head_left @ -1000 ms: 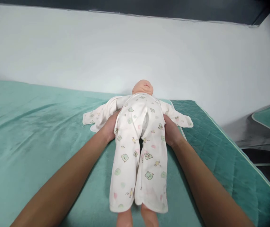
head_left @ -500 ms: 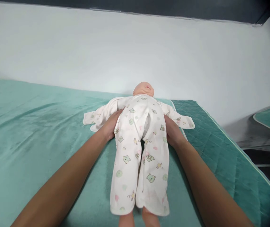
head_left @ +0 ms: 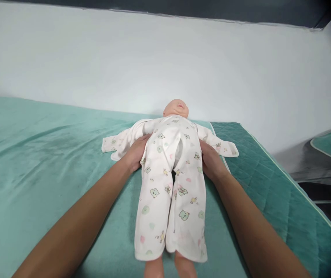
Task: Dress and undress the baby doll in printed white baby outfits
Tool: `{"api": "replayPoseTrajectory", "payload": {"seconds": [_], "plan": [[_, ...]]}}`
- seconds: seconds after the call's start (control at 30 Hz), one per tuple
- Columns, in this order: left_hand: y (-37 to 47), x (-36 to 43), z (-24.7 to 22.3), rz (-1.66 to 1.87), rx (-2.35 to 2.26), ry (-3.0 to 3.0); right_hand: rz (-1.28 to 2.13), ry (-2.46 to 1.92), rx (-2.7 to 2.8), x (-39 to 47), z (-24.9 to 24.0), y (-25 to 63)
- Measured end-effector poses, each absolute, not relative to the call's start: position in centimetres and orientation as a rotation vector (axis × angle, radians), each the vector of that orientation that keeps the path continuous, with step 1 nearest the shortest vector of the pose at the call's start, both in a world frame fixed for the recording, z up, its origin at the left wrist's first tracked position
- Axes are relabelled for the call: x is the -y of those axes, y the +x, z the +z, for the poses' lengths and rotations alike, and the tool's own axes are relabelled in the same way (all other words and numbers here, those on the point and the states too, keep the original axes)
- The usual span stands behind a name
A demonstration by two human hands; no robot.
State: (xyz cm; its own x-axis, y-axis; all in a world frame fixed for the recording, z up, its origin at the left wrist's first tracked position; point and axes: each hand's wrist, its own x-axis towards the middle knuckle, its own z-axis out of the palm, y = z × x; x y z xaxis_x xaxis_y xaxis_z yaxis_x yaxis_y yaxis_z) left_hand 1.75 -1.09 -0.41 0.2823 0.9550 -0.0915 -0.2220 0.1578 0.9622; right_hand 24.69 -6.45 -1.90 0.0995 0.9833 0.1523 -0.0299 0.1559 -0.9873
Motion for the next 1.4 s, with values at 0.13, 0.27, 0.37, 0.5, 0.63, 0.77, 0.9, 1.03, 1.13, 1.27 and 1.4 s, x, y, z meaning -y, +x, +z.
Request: {"api": "replayPoseTrajectory", "payload": {"seconds": [0.13, 0.27, 0.37, 0.5, 0.63, 0.77, 0.9, 1.03, 1.13, 1.27, 1.4], "plan": [[1.8, 1.0, -0.6, 1.043, -0.905, 1.022, 1.162, -1.006, 1.106, 6.5, -1.5, 24.4], [1.9, 0.9, -0.9, 1.049, -0.856, 1.0, 1.165, -0.994, 1.088, 6.5, -1.0, 24.0], [2.0, 0.9, -1.0, 1.042, -0.812, 0.994, 1.152, -1.027, 1.093, 6.3, -1.0, 23.9], [2.1, 0.8, -1.0, 1.017, -0.83, 0.969, 1.217, -1.009, 1.017, 6.0, -1.3, 23.9], [2.2, 0.9, -0.6, 0.988, -0.897, 0.923, 1.273, -1.033, 0.952, 5.9, -1.2, 24.1], [2.2, 1.3, -0.4, 0.998, -0.852, 0.908, 1.264, -1.005, 1.003, 5.6, -1.2, 24.5], [2.3, 1.7, -0.5, 1.023, -0.8, 0.981, 1.211, -0.991, 1.063, 5.3, -1.6, 24.6], [2.2, 2.0, -0.6, 1.102, -0.903, 1.116, 0.933, -1.156, 1.179, 5.9, -1.7, 24.7], [1.6, 2.7, -0.6, 1.176, -1.044, 1.272, 0.713, -1.325, 1.212, 6.9, -1.9, 24.8], [0.2, 4.3, -0.9, 1.253, -1.183, 1.457, 0.536, -1.437, 1.278, 8.1, -2.7, 25.0], [-1.3, 7.0, -1.1, 1.287, -1.23, 1.573, 0.45, -1.474, 1.3, 11.0, -3.6, 25.0]]}}
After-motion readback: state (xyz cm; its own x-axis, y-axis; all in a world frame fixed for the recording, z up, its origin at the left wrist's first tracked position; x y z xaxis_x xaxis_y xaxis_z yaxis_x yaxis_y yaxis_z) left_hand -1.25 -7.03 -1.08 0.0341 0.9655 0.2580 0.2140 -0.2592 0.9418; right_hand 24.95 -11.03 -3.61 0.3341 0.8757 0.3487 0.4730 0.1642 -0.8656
